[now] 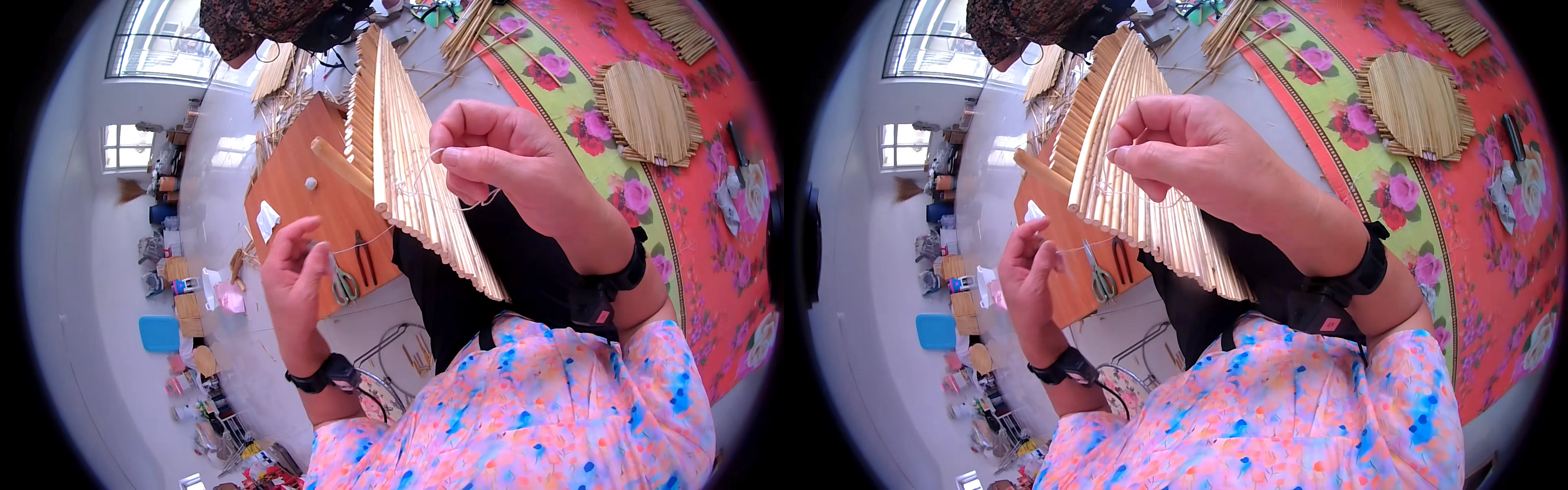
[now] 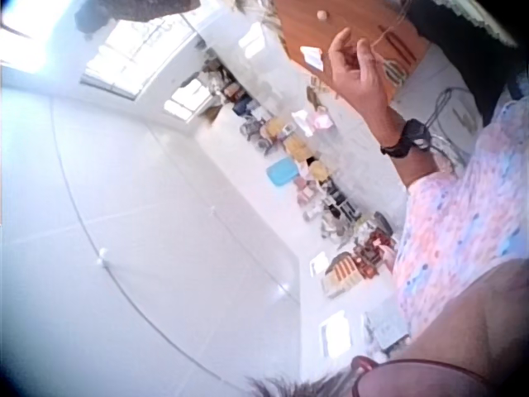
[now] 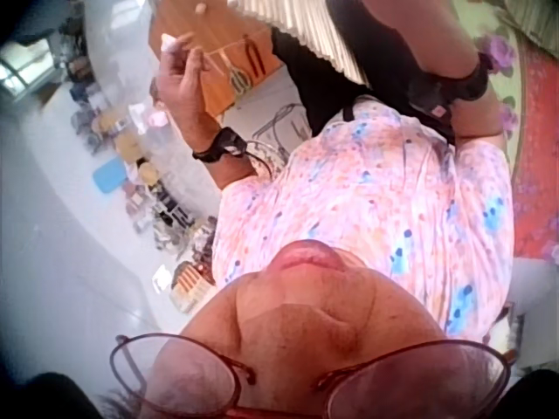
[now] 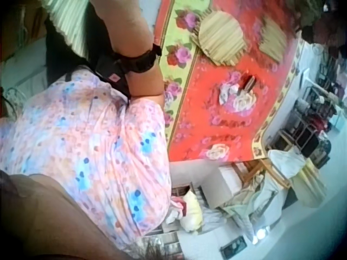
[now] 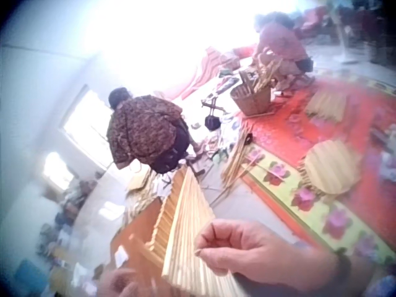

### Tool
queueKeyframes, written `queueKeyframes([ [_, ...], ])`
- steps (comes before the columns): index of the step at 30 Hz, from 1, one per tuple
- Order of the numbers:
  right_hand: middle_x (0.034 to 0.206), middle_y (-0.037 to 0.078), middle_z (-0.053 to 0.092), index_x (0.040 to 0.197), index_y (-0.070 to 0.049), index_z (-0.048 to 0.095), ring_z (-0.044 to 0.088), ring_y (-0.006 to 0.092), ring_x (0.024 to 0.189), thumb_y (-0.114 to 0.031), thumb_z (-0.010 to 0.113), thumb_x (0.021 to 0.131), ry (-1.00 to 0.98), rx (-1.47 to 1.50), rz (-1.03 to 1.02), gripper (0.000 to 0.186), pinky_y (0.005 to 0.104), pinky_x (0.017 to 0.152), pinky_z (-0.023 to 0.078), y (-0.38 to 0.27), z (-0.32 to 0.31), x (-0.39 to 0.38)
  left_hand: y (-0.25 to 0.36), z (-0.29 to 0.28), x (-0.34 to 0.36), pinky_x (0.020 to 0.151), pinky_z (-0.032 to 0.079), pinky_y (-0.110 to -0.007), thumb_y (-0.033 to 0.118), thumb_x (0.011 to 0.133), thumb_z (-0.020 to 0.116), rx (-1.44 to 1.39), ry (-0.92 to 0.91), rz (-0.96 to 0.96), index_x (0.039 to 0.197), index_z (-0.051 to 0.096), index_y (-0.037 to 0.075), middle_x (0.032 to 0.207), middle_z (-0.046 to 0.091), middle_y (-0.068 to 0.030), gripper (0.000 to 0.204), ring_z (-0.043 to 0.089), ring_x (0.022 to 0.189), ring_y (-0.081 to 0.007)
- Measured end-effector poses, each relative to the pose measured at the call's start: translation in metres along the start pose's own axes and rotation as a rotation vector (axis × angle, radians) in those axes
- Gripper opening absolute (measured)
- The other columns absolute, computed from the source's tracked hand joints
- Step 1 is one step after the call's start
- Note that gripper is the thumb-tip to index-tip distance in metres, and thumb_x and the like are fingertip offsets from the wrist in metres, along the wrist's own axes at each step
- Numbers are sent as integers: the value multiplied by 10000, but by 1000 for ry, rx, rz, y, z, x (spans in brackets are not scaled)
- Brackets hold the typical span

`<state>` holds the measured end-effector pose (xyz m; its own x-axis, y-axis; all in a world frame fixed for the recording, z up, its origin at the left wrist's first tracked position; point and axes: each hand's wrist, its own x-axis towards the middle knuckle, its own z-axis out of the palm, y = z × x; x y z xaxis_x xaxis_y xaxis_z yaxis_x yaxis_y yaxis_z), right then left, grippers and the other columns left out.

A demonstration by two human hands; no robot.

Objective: The person sits on the floor and weaves a bamboo mat by threading a white string through parallel bamboo strips. They use a pair of pliers to pull the string tight and occasionally use scissors to cut the string. The person works on a single mat throughout the clip, securing the strips together.

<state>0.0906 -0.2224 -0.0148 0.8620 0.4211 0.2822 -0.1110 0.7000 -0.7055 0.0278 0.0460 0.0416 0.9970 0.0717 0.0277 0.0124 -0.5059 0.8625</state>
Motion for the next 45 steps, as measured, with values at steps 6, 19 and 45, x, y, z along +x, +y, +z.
queueKeyframes([
  [6, 720, -48, 528, 909, -26, 593, 469, 13, 602, -99, 588, 913, 18, -78, -2, 73, 172, 524, 364, -7, 4, 0, 21, 61, 11, 596, 405, -173, -4, 886, 615, -163, -110, 58, 1016, 579, -37, 825, 607, -2, 139, 512, 680, -22],
  [19, 773, -19, 566, 918, -5, 600, 532, 66, 732, -104, 588, 893, 56, -217, -44, 102, 224, 662, 449, 10, 3, 8, -47, -41, -15, 533, 353, -181, 42, 902, 603, 297, 191, 3, 839, 582, 14, 682, 520, 35, 72, 459, 597, -28],
  [45, 1028, 112, 559, 1050, -54, 561, 582, 209, 830, -118, 768, 686, 180, -867, -330, 423, 301, 702, 496, 48, 24, -25, 14, 56, 2, 632, 435, -202, 3, 905, 576, -34, -77, 16, 1168, 567, -32, 847, 587, -9, 265, 538, 733, -54],
])
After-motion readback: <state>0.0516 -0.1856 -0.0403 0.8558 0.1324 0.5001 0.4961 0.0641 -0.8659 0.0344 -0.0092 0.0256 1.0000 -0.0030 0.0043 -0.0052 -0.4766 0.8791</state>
